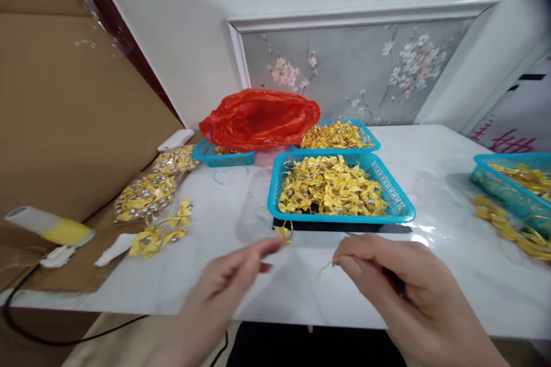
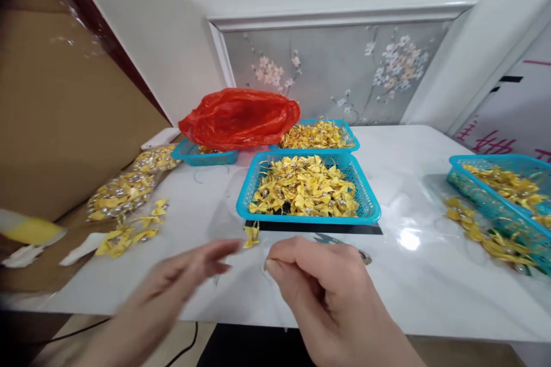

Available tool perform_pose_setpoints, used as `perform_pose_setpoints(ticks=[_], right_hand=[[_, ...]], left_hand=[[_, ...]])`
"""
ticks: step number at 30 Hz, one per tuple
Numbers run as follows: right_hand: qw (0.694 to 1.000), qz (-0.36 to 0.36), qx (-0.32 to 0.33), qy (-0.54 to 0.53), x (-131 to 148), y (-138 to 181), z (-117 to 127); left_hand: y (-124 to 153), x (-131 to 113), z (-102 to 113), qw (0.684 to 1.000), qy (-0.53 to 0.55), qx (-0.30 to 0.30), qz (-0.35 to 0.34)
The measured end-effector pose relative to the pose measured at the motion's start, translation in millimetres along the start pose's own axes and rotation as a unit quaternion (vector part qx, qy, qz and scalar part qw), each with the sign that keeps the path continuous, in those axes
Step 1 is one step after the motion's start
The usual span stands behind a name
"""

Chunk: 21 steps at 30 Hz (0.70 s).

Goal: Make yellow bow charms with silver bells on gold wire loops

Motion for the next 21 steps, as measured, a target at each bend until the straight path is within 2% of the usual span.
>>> perform_pose_setpoints(ticks=[1,3,6,9,15,21], right_hand=[[1.0,0.002,-0.016,-0.008,3,-2,3],[0.998,0.0,-0.054,-0.014,6,-6,12],[0.995,-0.005,-0.098,-0.012,6,-8,23],[0.993,-0.008,-0.118,-0.009,3,-9,30],[0.992,-0.032,-0.124,-0.008,-3,-7,32],[0.991,-0.009,-0.137,0.01,1,-1,35]], left_hand=[[-5,-1,-31,0.995,0.083,0.055,0.024],[-12,-6,-74,0.962,0.239,0.124,0.049],[-14,-4,-99,0.907,0.378,0.159,0.097],[-13,0,-101,0.891,0.41,0.153,0.121],[-14,6,-98,0.92,0.353,0.102,0.138],[-20,7,-89,0.943,0.311,0.066,0.093]])
Point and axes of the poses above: each hand's wrist, its own y-axis away from the middle knuckle, its own z-axis out of the back of the hand, x = y × z, the point moved 8 cm from there along -y, towards the middle knuckle, and after that the axes turned 5 degrees about x, right-handed, at the moved point
